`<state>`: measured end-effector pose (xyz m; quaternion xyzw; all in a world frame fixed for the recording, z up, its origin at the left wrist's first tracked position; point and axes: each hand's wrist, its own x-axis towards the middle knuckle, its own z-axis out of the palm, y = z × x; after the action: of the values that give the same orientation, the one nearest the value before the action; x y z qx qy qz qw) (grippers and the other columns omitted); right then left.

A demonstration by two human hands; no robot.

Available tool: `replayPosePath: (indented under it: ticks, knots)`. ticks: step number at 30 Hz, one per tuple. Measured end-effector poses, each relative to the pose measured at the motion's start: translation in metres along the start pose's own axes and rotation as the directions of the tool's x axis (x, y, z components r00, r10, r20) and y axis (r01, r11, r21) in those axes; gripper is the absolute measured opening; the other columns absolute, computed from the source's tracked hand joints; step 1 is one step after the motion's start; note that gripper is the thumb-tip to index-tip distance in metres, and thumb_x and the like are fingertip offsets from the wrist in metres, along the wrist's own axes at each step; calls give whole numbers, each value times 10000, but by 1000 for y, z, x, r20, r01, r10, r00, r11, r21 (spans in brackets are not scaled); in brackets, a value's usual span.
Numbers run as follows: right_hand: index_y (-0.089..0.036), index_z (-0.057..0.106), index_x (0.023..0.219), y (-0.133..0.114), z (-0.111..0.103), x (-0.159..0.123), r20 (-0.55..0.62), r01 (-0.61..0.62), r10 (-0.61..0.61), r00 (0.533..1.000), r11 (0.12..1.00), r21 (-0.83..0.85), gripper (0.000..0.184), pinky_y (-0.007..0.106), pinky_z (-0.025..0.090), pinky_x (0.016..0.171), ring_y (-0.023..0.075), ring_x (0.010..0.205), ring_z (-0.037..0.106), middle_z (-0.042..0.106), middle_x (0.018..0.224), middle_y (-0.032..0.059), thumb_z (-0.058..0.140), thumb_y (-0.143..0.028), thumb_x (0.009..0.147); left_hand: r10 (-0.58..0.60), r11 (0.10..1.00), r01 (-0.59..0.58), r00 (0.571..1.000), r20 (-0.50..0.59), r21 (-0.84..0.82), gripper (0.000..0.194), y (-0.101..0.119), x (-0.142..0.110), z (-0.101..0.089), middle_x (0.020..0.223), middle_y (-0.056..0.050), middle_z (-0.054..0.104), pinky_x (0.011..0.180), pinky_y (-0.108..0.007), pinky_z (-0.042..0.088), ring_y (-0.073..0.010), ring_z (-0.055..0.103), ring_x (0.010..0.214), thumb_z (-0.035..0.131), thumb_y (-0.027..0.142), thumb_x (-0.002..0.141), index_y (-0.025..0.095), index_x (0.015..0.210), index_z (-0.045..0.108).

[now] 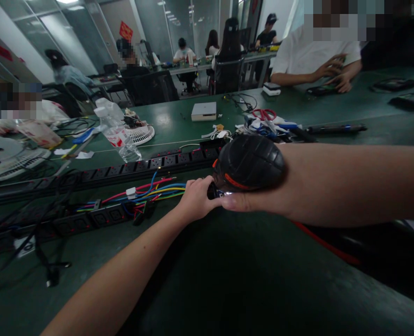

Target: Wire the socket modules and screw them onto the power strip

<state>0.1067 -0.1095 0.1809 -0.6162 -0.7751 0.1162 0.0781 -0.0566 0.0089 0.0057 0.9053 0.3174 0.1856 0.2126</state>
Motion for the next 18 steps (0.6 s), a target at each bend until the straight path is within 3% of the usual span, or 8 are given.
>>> replayPosePath:
  ticks: [7,13,18]
  knots:
    - [-446,610,1194,4,1,1,28,64,-66,997,997,42,419,258,544,687,190,957,626,630,1065,-130,523,-682,860,31,999,-30,999,-13,42,464,-2,1,1,1040,-87,673,956,-519,394,-307,601,1031,651,500,787,212,1144,583]
    - [-428,675,915,4,-2,1,74,93,-99,992,992,86,250,284,524,687,168,775,658,655,855,-153,505,-605,867,58,997,-57,998,-14,59,446,-3,1,0,1029,-86,670,949,-502,398,-301,598,1042,642,478,787,206,1134,576]
    - [-464,649,1060,9,-3,-1,29,119,-121,992,991,62,269,264,538,714,168,839,655,654,953,-157,538,-634,885,48,997,-47,999,-18,67,457,-1,1,-1,1056,-93,667,926,-488,413,-301,596,1041,636,473,791,196,1147,560]
